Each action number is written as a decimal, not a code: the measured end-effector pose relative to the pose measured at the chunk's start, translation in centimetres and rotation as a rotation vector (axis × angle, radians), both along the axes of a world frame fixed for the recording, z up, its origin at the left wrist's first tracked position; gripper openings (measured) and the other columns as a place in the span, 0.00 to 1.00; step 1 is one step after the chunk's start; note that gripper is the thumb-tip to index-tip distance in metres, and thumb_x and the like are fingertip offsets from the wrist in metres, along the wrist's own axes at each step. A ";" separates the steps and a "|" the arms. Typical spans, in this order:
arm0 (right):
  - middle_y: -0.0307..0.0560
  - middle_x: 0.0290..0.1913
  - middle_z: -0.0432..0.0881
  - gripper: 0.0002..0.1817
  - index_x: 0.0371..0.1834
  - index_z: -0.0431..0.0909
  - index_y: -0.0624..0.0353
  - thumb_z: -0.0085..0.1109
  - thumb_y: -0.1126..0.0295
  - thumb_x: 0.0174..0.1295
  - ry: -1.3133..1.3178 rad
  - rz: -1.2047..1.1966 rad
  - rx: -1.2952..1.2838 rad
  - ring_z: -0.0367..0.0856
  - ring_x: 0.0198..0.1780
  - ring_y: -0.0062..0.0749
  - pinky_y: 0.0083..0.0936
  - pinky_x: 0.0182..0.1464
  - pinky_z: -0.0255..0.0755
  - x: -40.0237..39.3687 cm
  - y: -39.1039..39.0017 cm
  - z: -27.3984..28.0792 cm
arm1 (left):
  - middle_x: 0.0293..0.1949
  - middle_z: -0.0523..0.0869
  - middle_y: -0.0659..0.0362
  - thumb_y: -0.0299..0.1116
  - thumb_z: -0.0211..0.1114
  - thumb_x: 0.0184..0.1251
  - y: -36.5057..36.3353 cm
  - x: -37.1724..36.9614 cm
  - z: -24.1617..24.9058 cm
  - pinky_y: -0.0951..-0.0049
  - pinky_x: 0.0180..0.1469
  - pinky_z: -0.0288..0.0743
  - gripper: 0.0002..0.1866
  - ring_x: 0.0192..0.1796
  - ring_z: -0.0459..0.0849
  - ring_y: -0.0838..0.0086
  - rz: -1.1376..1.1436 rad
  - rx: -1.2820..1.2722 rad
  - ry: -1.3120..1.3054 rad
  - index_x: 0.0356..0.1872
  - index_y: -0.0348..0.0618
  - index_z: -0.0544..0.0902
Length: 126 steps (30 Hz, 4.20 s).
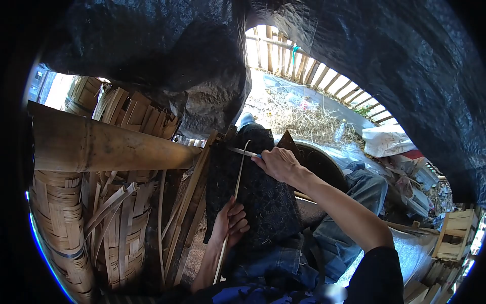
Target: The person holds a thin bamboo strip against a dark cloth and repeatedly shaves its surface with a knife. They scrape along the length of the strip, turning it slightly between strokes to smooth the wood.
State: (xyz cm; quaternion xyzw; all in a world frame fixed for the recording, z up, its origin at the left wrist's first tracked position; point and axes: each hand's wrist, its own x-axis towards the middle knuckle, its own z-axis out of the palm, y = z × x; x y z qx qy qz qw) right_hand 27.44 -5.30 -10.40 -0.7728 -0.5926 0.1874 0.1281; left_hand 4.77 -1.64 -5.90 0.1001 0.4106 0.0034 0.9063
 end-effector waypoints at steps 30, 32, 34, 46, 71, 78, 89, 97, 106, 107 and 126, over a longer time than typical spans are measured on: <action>0.56 0.12 0.68 0.22 0.24 0.70 0.64 0.43 0.59 0.73 0.501 -0.297 0.090 0.70 0.12 0.43 0.36 0.20 0.61 -0.4 -3.0 3.5 | 0.11 0.62 0.68 0.49 0.38 0.78 2.0 0.5 1.8 0.81 0.14 0.51 0.23 0.10 0.57 0.84 -0.392 0.597 0.162 0.21 0.51 0.65; 0.56 0.12 0.69 0.23 0.22 0.71 0.64 0.44 0.57 0.72 0.404 -0.170 0.071 0.72 0.14 0.47 0.37 0.19 0.64 -0.4 -3.1 2.6 | 0.11 0.64 0.68 0.49 0.38 0.78 1.7 0.9 2.3 0.81 0.13 0.50 0.23 0.10 0.57 0.85 -0.477 0.681 0.294 0.21 0.50 0.66; 0.56 0.12 0.69 0.23 0.22 0.71 0.63 0.45 0.57 0.72 0.382 -0.113 0.060 0.73 0.14 0.49 0.38 0.19 0.65 -0.5 -3.5 2.3 | 0.11 0.64 0.68 0.50 0.39 0.77 1.3 1.0 2.0 0.81 0.13 0.50 0.24 0.10 0.58 0.85 -0.487 0.691 0.311 0.21 0.50 0.67; 0.55 0.10 0.70 0.26 0.15 0.70 0.62 0.48 0.57 0.71 0.251 -0.136 -0.029 0.74 0.13 0.49 0.38 0.17 0.68 -2.4 -4.4 2.5 | 0.12 0.64 0.68 0.50 0.44 0.76 1.0 1.4 1.0 0.81 0.16 0.53 0.25 0.13 0.63 0.86 -0.495 0.724 0.318 0.19 0.47 0.68; 0.48 0.11 0.60 0.26 0.21 0.70 0.64 0.40 0.56 0.74 0.489 -0.348 0.359 0.58 0.12 0.31 0.36 0.20 0.54 -2.7 -3.5 5.5 | 0.12 0.61 0.68 0.45 0.36 0.78 3.2 -0.8 0.1 0.82 0.21 0.53 0.19 0.15 0.58 0.82 0.053 -0.201 -0.140 0.27 0.51 0.68; 0.57 0.13 0.69 0.25 0.21 0.71 0.65 0.43 0.57 0.73 0.526 -0.150 0.244 0.71 0.14 0.48 0.39 0.19 0.62 -3.8 -3.2 4.8 | 0.16 0.63 0.69 0.46 0.46 0.77 3.9 1.1 0.4 0.82 0.21 0.56 0.16 0.17 0.60 0.82 -0.019 -0.004 -0.078 0.30 0.50 0.70; 0.58 0.13 0.70 0.26 0.22 0.73 0.65 0.43 0.56 0.73 0.555 -0.123 0.178 0.72 0.16 0.50 0.39 0.22 0.64 -2.9 -3.9 3.7 | 0.27 0.75 0.68 0.42 0.55 0.73 3.6 1.5 -0.1 0.82 0.22 0.60 0.11 0.18 0.66 0.83 -0.023 0.142 0.181 0.40 0.45 0.76; 0.57 0.12 0.71 0.29 0.14 0.71 0.64 0.46 0.56 0.71 0.392 -0.102 0.233 0.74 0.14 0.49 0.38 0.20 0.67 -3.3 -4.3 1.7 | 0.34 0.78 0.59 0.30 0.58 0.69 3.0 0.7 -2.1 0.82 0.22 0.66 0.09 0.23 0.73 0.82 -0.016 0.290 0.150 0.43 0.35 0.78; 0.58 0.11 0.71 0.30 0.11 0.70 0.63 0.47 0.55 0.71 0.432 -0.120 0.030 0.75 0.14 0.50 0.38 0.17 0.68 -2.6 -3.6 1.3 | 0.29 0.75 0.62 0.30 0.59 0.67 2.4 1.4 -1.5 0.83 0.20 0.60 0.08 0.17 0.66 0.83 -0.011 0.361 0.219 0.42 0.37 0.75; 0.58 0.11 0.71 0.30 0.11 0.69 0.62 0.47 0.55 0.71 0.327 -0.143 0.081 0.75 0.14 0.50 0.38 0.17 0.68 -2.3 -3.4 1.0 | 0.29 0.75 0.62 0.31 0.59 0.67 2.3 1.5 -1.4 0.83 0.20 0.60 0.09 0.17 0.66 0.84 -0.028 0.357 0.223 0.42 0.37 0.75; 0.57 0.11 0.70 0.27 0.13 0.71 0.62 0.49 0.58 0.70 0.372 -0.168 0.152 0.74 0.14 0.52 0.40 0.18 0.66 -1.5 -2.3 1.3 | 0.28 0.75 0.63 0.30 0.55 0.69 2.8 1.4 -0.8 0.83 0.19 0.59 0.08 0.17 0.66 0.84 -0.005 0.307 0.193 0.43 0.35 0.74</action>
